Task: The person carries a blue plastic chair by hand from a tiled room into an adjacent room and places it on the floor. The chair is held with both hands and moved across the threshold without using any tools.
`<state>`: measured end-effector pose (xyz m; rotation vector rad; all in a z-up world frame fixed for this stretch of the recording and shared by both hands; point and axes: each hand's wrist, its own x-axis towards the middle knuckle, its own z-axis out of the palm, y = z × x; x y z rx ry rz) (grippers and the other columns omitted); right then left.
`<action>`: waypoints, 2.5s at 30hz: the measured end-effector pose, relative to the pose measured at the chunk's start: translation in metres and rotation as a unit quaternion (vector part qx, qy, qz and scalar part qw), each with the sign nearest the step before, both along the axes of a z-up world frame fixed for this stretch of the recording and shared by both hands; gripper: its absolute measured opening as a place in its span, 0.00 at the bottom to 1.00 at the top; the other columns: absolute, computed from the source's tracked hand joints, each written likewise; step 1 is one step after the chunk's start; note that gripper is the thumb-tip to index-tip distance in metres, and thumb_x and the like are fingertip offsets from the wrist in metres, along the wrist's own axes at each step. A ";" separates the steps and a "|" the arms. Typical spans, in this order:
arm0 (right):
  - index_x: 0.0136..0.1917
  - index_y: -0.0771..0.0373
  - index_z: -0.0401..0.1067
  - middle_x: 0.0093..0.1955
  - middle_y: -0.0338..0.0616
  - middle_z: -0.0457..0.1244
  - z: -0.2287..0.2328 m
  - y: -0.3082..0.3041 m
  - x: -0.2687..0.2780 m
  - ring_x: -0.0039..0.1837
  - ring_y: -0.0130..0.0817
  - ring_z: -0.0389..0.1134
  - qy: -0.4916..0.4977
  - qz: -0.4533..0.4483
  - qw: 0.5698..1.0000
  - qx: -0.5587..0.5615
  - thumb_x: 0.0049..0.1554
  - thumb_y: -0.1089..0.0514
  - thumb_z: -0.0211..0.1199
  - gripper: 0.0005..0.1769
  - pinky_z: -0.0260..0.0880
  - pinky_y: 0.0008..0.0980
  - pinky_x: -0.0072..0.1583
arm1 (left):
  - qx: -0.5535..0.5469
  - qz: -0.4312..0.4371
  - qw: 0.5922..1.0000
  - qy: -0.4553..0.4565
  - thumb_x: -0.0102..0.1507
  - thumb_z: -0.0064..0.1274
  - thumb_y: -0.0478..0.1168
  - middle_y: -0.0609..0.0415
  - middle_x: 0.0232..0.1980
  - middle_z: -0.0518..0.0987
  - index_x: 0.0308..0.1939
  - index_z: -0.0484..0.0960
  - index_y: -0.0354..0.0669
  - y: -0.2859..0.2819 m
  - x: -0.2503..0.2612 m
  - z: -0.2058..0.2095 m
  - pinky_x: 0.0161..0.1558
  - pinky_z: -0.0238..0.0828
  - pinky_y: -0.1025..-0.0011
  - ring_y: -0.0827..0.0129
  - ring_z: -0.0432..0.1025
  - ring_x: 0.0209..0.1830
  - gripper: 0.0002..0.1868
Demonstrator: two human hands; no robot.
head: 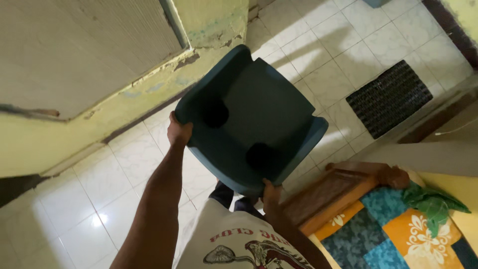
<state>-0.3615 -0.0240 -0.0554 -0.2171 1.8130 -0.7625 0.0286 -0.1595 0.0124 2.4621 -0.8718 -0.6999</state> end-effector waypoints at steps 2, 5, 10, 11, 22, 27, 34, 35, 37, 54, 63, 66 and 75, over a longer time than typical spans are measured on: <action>0.67 0.60 0.61 0.43 0.48 0.64 0.001 -0.013 0.014 0.30 0.37 0.61 0.014 -0.006 1.000 -0.020 0.49 0.54 0.70 0.36 0.58 0.35 0.28 | -0.009 -0.018 1.000 0.002 0.53 0.59 0.48 0.34 0.57 0.80 0.79 0.53 0.49 -0.012 0.013 -0.003 0.59 0.71 0.54 0.40 0.74 0.58 0.51; 0.70 0.62 0.61 0.50 0.53 0.65 0.007 -0.016 0.022 0.39 0.41 0.65 0.024 -0.002 0.999 -0.026 0.49 0.53 0.71 0.39 0.65 0.37 0.35 | 0.019 -0.025 0.999 0.031 0.54 0.58 0.48 0.34 0.57 0.80 0.80 0.51 0.48 -0.015 0.025 -0.011 0.59 0.71 0.54 0.40 0.74 0.58 0.52; 0.73 0.60 0.64 0.66 0.55 0.63 0.010 -0.036 0.037 0.62 0.54 0.64 0.115 0.070 0.982 0.136 0.52 0.48 0.71 0.39 0.66 0.54 0.54 | -0.038 -0.109 0.993 0.030 0.57 0.60 0.50 0.30 0.58 0.78 0.79 0.49 0.36 -0.012 0.051 -0.013 0.58 0.70 0.51 0.36 0.73 0.57 0.53; 0.73 0.60 0.63 0.67 0.56 0.62 0.009 -0.036 0.037 0.63 0.53 0.64 0.092 0.050 0.984 0.144 0.52 0.49 0.71 0.40 0.66 0.52 0.56 | -0.063 -0.113 0.991 0.039 0.58 0.59 0.49 0.30 0.58 0.78 0.79 0.50 0.36 -0.009 0.051 -0.014 0.58 0.71 0.50 0.36 0.74 0.58 0.51; 0.61 0.67 0.71 0.52 0.51 0.68 0.066 -0.159 -0.033 0.51 0.47 0.70 0.072 0.031 0.997 -0.001 0.54 0.56 0.68 0.24 0.74 0.44 0.47 | -0.097 0.012 0.989 0.113 0.59 0.56 0.52 0.28 0.61 0.75 0.77 0.45 0.32 0.000 -0.006 0.000 0.61 0.66 0.50 0.35 0.71 0.60 0.52; 0.62 0.63 0.72 0.54 0.48 0.68 0.086 -0.240 -0.071 0.49 0.44 0.70 0.161 0.126 0.978 -0.038 0.53 0.55 0.69 0.25 0.70 0.43 0.42 | -0.101 0.043 0.984 0.140 0.63 0.52 0.53 0.26 0.58 0.77 0.77 0.43 0.26 0.003 -0.052 -0.016 0.61 0.66 0.48 0.33 0.72 0.58 0.51; 0.59 0.69 0.74 0.54 0.52 0.70 0.066 -0.290 -0.116 0.50 0.44 0.71 0.180 0.178 0.965 -0.067 0.48 0.53 0.73 0.28 0.73 0.41 0.44 | -0.147 0.054 0.983 0.095 0.65 0.50 0.55 0.24 0.55 0.78 0.75 0.43 0.22 -0.003 -0.105 -0.026 0.58 0.68 0.47 0.30 0.72 0.56 0.50; 0.60 0.68 0.75 0.54 0.52 0.70 0.062 -0.292 -0.125 0.50 0.43 0.71 0.187 0.188 0.961 -0.077 0.47 0.54 0.73 0.29 0.72 0.40 0.44 | -0.147 0.052 0.984 0.086 0.65 0.50 0.54 0.24 0.56 0.78 0.75 0.43 0.22 -0.010 -0.113 -0.024 0.58 0.68 0.47 0.30 0.72 0.56 0.50; 0.61 0.67 0.74 0.53 0.53 0.69 0.056 -0.301 -0.149 0.49 0.45 0.70 0.171 0.196 0.962 -0.076 0.47 0.54 0.73 0.29 0.71 0.42 0.44 | -0.163 0.061 0.981 0.080 0.65 0.51 0.53 0.24 0.57 0.77 0.75 0.44 0.23 -0.021 -0.135 -0.016 0.58 0.67 0.47 0.30 0.72 0.57 0.49; 0.57 0.73 0.72 0.49 0.52 0.70 0.020 -0.341 -0.264 0.48 0.44 0.71 0.070 0.190 0.974 -0.105 0.51 0.59 0.70 0.23 0.72 0.38 0.45 | -0.154 0.064 0.985 0.037 0.63 0.55 0.50 0.22 0.60 0.74 0.76 0.42 0.26 -0.075 -0.254 -0.047 0.62 0.66 0.48 0.29 0.70 0.60 0.51; 0.59 0.69 0.72 0.49 0.50 0.68 0.015 -0.317 -0.300 0.48 0.43 0.69 -0.009 0.097 0.987 -0.125 0.49 0.61 0.68 0.24 0.70 0.39 0.46 | -0.144 0.091 0.984 0.051 0.57 0.62 0.48 0.27 0.59 0.77 0.77 0.50 0.38 -0.104 -0.283 -0.028 0.60 0.69 0.52 0.34 0.73 0.59 0.51; 0.60 0.67 0.70 0.50 0.49 0.67 0.019 -0.301 -0.326 0.48 0.42 0.69 -0.040 0.080 0.987 -0.135 0.48 0.60 0.67 0.26 0.72 0.39 0.47 | -0.125 0.072 0.987 0.065 0.53 0.63 0.48 0.29 0.56 0.79 0.75 0.52 0.43 -0.120 -0.309 0.001 0.58 0.71 0.53 0.36 0.75 0.56 0.52; 0.64 0.65 0.70 0.49 0.55 0.66 0.003 -0.273 -0.309 0.44 0.45 0.63 0.040 0.037 0.999 -0.002 0.51 0.49 0.69 0.31 0.67 0.42 0.42 | -0.066 -0.022 0.997 0.046 0.54 0.62 0.49 0.32 0.54 0.81 0.78 0.52 0.50 -0.222 -0.306 0.015 0.57 0.72 0.52 0.38 0.76 0.55 0.52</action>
